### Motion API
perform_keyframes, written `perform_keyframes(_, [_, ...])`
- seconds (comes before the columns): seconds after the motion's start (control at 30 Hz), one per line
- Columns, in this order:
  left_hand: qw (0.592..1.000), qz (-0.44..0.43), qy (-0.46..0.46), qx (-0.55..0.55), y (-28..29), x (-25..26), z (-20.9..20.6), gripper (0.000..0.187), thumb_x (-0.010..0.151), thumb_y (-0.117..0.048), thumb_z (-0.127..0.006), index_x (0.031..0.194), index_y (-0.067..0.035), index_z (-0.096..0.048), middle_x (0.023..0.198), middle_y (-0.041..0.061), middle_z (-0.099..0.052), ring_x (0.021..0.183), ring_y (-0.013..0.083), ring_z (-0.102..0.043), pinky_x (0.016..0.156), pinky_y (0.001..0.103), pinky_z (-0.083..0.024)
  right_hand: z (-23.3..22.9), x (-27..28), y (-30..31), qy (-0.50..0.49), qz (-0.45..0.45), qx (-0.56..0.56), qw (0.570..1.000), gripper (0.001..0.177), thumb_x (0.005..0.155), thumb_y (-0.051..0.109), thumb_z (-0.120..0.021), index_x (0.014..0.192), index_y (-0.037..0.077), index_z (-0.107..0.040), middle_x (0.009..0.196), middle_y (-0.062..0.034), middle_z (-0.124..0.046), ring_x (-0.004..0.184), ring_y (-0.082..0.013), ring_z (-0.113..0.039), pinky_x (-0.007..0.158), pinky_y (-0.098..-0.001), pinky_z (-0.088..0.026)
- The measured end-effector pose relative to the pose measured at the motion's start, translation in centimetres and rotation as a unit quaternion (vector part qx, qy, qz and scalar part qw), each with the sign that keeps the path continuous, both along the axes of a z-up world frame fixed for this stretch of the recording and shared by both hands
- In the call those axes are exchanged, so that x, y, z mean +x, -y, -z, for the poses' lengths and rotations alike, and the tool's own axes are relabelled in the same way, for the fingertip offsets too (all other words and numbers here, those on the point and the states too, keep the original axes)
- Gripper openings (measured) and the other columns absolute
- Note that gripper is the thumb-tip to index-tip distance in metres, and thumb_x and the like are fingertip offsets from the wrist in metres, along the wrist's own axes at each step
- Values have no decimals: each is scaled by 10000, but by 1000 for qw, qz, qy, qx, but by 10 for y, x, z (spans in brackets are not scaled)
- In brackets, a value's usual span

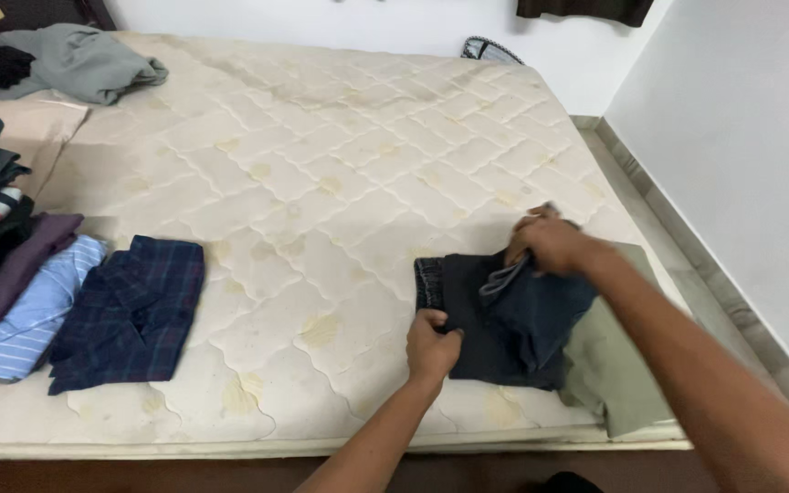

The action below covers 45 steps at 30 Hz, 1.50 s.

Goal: The person folds multiple pairs of pants and shirts on a bed. They smooth and fold each item by hand, then place the folded garments into neat stacks on the mattress.

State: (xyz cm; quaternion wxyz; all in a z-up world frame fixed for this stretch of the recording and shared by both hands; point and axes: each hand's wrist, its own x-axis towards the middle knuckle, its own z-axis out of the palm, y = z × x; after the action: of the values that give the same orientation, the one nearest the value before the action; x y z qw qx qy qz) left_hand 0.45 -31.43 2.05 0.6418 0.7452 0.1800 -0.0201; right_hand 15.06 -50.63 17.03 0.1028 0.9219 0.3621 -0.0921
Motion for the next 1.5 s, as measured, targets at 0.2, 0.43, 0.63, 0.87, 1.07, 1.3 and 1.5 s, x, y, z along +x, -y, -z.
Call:
perform_keyframes(0.2, [981, 79, -55, -167, -11, 9, -5, 477, 966, -291, -589, 1364, -39, -514, 1286, 129, -625, 1200, 240, -585, 1016, 343, -450, 28, -26, -68, -18, -117, -55, 991, 145, 789, 102, -730, 798, 206, -831, 1125, -40, -732, 1336, -216, -517, 1296, -476, -138])
perform_keyframes(0.43, [955, 65, -85, -278, -13, 31, 30, 509, 973, -366, -411, 1374, -86, -553, 1261, 74, -613, 1085, 200, -578, 900, 396, -468, 86, -40, -106, 22, -174, -12, 984, 169, 819, 157, -735, 956, 60, -760, 1232, -108, -675, 1468, -305, -370, 1284, -495, -124])
perform_keyframes(0.63, [966, 76, -53, -243, -49, 39, 76, 424, 988, -304, -496, 1259, 6, -597, 995, 130, -545, 730, 209, -501, 617, 358, -429, 157, -80, -96, 208, 58, 82, 973, 842, 780, 89, -663, 1569, 260, -424, 1676, 22, -222, 1560, -222, -78, 1180, -610, -17])
perform_keyframes(0.87, [982, 39, -21, -184, -133, 40, 70, 342, 906, -237, -568, 1182, -48, -639, 995, 69, -657, 794, 181, -613, 657, 344, -468, 158, -56, -70, 58, 252, 221, 940, 906, 916, 685, -496, 1633, 341, -61, 1723, -68, -7, 1578, -259, -32, 1227, -615, 0])
perform_keyframes(1.07, [913, -306, 165, 214, -302, 3, 38, 555, 804, -287, -759, 1246, -12, -570, 1442, 272, -389, 1229, 407, -552, 1075, 444, -457, 114, -53, -112, 31, 309, 90, 946, 889, 863, 737, -571, 1572, 289, -278, 1716, -96, -78, 1588, -301, -40, 1224, -658, -28])
perform_keyframes(1.3, [869, -343, 22, 356, -472, -73, 14, 614, 862, -387, -782, 1307, 0, -611, 1376, 227, -601, 1276, 407, -584, 1048, 499, -479, 143, -76, -286, -57, 184, 429, 883, 555, 821, 475, -765, 1233, 104, -733, 1278, -148, -726, 1183, -319, -671, 1032, -389, -486])
perform_keyframes(1.5, [958, -265, 23, 109, -524, -64, 44, 780, 712, -413, -871, 1266, 68, -607, 1185, 209, -715, 1069, 317, -708, 950, 403, -545, 184, -111, -434, -449, 241, 563, 650, 762, 897, 410, -716, 1454, -48, -472, 1439, -206, -618, 1282, -300, -598, 1068, -386, -482])
